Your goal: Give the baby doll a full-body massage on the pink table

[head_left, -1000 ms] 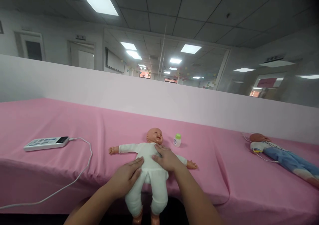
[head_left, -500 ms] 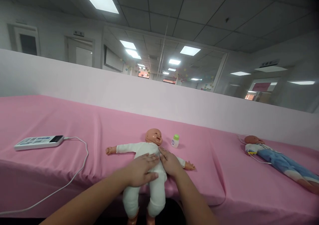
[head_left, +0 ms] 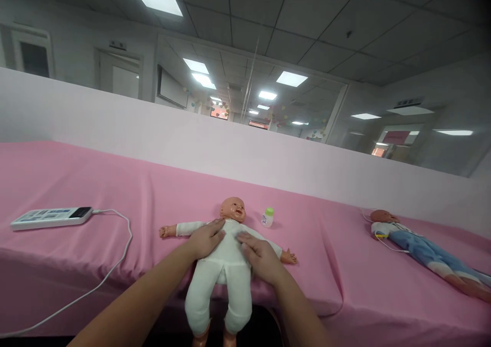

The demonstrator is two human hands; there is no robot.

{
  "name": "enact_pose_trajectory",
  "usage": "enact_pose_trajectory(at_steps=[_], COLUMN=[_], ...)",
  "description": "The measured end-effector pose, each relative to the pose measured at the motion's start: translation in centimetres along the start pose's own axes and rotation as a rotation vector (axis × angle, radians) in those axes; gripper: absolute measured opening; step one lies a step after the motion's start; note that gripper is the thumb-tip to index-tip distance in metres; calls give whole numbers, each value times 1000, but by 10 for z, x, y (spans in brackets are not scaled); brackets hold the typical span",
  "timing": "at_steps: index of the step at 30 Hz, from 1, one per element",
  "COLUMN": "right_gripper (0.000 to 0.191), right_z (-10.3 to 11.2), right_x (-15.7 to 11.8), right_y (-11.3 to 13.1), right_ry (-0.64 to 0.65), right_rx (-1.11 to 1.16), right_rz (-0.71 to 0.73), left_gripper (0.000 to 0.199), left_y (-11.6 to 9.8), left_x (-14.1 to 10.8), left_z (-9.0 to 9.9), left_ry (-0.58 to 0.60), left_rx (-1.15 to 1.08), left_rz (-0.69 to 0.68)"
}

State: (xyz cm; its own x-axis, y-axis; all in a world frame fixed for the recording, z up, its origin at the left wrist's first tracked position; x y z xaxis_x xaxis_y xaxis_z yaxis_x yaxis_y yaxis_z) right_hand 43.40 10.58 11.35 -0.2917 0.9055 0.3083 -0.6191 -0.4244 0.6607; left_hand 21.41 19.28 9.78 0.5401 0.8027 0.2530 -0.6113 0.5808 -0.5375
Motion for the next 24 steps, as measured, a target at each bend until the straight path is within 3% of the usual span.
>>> enact_pose_trajectory(at_steps=[4, 7, 12, 18, 24], right_gripper=[40, 48, 64, 79, 77], right_z=[-16, -30, -27, -11, -13], right_x=[-17, -12, 21, 40, 36], right_y=[63, 83, 48, -13, -27], right_ry=[150, 263, 285, 174, 128], right_rx=[36, -59, -188, -220, -194], right_rz=[208, 229, 120, -84, -103], left_gripper=[69, 68, 67, 66, 65], left_y=[2, 2, 5, 3, -5], left_x=[1, 1, 0, -1, -4], left_z=[-1, 1, 1, 2, 5], left_ry=[-20, -36, -52, -65, -61], left_rx=[-24, -64, -87, -99, -68], left_rz=[-8, -25, -8, 3, 15])
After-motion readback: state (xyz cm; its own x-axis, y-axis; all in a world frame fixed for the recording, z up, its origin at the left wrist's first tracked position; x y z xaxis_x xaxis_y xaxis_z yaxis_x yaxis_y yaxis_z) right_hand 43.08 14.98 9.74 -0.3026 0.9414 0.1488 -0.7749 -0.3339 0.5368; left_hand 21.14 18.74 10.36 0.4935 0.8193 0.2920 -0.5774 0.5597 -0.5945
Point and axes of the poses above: each hand's wrist, its own x-axis towards the middle knuckle, its own z-axis out of the back of the hand, y = z × x, the point moved 4 cm from there along x, towards the middle knuckle, and after that the axes turned 3 degrees about y, right-handed, at the moved point
